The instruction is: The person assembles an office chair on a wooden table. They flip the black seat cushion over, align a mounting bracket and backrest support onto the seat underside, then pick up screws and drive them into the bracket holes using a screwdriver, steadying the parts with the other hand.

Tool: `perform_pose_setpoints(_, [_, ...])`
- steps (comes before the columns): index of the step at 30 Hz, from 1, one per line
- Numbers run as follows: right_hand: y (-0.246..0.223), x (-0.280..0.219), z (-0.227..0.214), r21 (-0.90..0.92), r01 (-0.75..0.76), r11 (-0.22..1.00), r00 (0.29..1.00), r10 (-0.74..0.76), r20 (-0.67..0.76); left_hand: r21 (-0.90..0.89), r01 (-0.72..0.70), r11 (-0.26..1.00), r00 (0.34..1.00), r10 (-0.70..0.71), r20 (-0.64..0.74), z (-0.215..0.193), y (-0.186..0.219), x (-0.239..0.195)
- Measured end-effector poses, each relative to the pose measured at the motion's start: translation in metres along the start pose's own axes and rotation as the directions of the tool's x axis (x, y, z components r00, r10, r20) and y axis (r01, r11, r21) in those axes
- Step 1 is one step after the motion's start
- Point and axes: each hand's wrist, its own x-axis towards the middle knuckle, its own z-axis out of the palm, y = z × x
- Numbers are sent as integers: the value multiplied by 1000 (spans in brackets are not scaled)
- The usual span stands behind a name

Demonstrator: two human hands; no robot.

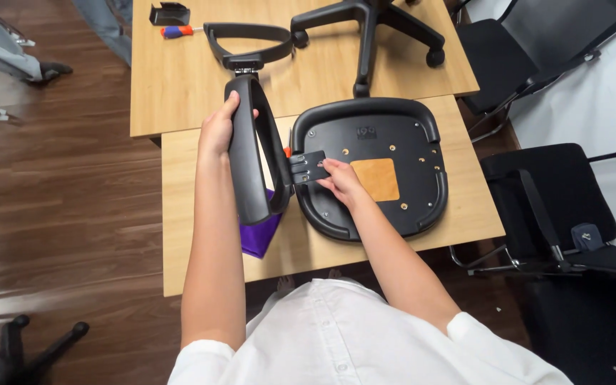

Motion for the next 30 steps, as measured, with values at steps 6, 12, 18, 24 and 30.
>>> perform_pose_setpoints(6, [-20,30,-8,212,10,977,1000,-15,20,-22,-169,985,947,169,273,9,14,-53])
perform_pose_setpoints(12, [-55,15,15,204,114,972,992,-122,27,-149,-210,966,887,252,387,-18,5,-63])
perform_pose_setpoints(18, [-49,-11,33,467,34,884,990,-95,109,231,-427,874,739,191,647,9,-5,-82])
perform_pose_setpoints(24, [-53,-40,27,619,139,773,958,-263,113,253,-463,849,637,121,761,27,-7,-96])
perform_pose_setpoints(30, [-49,19,-30,765,77,640,981,89,-174,450,-281,847,712,-130,690,-58,-41,-84])
